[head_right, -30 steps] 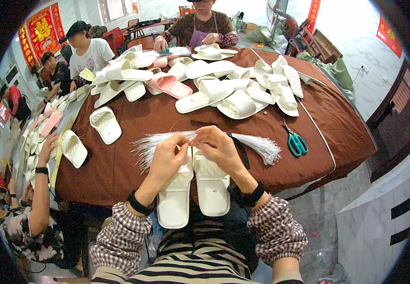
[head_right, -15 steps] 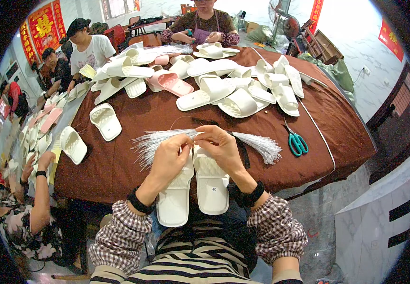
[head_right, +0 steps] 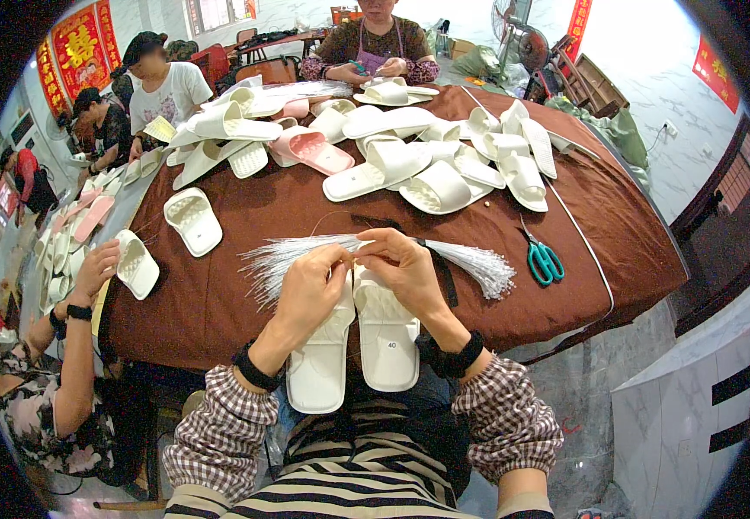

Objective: Manually attaching decorative fringes or straps to white rubber sandals at a production table.

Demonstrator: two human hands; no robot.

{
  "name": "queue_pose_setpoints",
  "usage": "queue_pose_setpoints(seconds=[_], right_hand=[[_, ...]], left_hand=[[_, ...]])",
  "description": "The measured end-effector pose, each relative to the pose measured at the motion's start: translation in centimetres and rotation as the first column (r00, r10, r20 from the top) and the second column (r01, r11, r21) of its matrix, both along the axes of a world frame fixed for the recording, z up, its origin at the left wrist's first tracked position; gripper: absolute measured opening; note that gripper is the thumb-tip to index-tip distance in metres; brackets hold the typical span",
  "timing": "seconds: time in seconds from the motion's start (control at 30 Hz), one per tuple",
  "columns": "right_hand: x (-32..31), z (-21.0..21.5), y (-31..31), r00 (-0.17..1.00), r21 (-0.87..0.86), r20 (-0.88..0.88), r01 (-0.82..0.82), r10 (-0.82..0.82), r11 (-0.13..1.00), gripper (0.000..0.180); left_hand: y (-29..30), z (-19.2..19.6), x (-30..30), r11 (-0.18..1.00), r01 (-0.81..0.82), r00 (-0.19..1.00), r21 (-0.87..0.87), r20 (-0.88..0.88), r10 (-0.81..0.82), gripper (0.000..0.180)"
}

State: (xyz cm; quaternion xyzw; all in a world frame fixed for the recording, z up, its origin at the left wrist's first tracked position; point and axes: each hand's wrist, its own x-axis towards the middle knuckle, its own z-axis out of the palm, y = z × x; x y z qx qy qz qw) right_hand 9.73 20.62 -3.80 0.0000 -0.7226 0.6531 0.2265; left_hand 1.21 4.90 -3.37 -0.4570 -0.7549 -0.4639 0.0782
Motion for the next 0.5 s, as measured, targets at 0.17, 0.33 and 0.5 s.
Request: queue_pose_setpoints(seconds=[0.17,0.33,0.5], right_hand=[[-0.07,-0.13,-0.04,1.0,0.06,-0.005,0.005,-0.005,0.998,0.029],[0.02,-0.03,-0.18,0.998,0.113,-0.007,0.059,-0.059,0.992,0.029],[0.15,0.29,-0.26,0.999,0.097,-0.009,0.035,-0.034,0.995,0.027]], left_hand=[[0.07,0.1,0.15,1.0,-0.008,1.0,-0.013,-0.018,0.008,0.006],[0.05,0.3,0.23,1.0,0.005,0.998,-0.005,-0.061,-0.006,0.007],[-0.01,0.35,0.25,1.0,-0.001,0.998,-0.031,-0.059,-0.001,0.007]])
